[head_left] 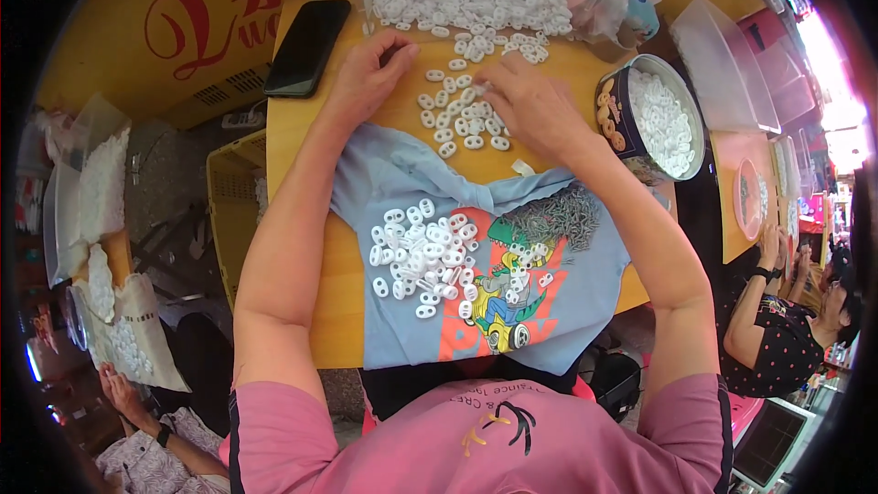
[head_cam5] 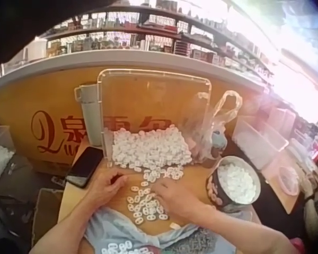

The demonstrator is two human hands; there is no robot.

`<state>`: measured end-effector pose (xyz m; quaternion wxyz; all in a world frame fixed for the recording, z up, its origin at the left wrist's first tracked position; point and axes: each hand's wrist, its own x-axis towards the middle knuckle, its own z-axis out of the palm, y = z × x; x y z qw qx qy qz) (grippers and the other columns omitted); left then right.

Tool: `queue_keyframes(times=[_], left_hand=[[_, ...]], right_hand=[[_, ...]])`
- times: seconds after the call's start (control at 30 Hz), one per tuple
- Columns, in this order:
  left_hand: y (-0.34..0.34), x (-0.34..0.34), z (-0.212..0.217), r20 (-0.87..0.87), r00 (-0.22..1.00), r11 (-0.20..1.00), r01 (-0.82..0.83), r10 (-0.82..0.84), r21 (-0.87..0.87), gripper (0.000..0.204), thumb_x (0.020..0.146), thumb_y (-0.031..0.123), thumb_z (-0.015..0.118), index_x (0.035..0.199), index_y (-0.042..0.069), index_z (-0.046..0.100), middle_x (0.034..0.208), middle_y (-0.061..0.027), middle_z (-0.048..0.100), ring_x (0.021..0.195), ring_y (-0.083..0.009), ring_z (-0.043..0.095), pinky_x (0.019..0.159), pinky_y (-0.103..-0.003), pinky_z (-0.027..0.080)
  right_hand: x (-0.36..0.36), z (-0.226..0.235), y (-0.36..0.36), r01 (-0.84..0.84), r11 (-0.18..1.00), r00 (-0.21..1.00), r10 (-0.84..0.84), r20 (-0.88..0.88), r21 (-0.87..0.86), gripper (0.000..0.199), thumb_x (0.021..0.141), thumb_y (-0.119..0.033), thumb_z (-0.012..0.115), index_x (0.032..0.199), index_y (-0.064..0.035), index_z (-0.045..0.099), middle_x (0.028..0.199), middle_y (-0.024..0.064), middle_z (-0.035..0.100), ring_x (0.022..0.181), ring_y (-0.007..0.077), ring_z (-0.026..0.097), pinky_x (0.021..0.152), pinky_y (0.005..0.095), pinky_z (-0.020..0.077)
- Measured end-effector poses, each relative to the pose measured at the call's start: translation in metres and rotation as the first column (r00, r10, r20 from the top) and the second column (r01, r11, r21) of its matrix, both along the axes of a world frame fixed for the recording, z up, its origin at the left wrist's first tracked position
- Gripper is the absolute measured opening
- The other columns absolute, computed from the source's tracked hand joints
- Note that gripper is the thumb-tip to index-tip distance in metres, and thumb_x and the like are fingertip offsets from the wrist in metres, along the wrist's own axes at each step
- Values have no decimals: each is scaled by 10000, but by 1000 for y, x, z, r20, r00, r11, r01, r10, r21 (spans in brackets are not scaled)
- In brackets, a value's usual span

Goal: Arranging and sorting white plastic cord locks on top of a printed t-shirt at a workshop table.

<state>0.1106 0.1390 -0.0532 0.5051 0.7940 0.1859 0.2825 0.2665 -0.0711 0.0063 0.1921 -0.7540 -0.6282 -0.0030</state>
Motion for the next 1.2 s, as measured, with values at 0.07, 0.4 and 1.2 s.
queue_keyframes(times=[0.07, 0.4, 1.2], left_hand=[[1, -1, -1, 5, 1000, 1000, -8, 8, 19, 231, 963, 228, 669, 1018, 4, 671, 751, -20, 616, 703, -93, 523, 622, -282, 431], [-2, -1, 2, 25, 1000, 999, 16, -17, 32, 216, 968, 218, 665, 1016, 7, 669, 766, -16, 614, 712, -86, 525, 646, -271, 441], [-7, 0, 7, -3, 1000, 999, 11, -11, -51, 211, 975, 205, 669, 1001, -4, 665, 772, -26, 633, 719, -89, 536, 650, -268, 446]], right_hand=[[1, 2, -4, -167, 984, 978, 174, -115, 63, 183, 948, -180, 632, 1090, -69, 662, 1064, 155, 614, 956, 376, 636, 782, 447, 519], [10, -13, 6, -28, 999, 997, 30, -77, 22, 202, 948, -157, 630, 1115, -70, 702, 1007, 165, 633, 932, 357, 642, 799, 415, 517], [71, -23, 40, 179, 964, 982, -187, 24, 195, 170, 884, -253, 720, 1018, -153, 751, 974, 83, 655, 885, 316, 668, 753, 409, 531]])
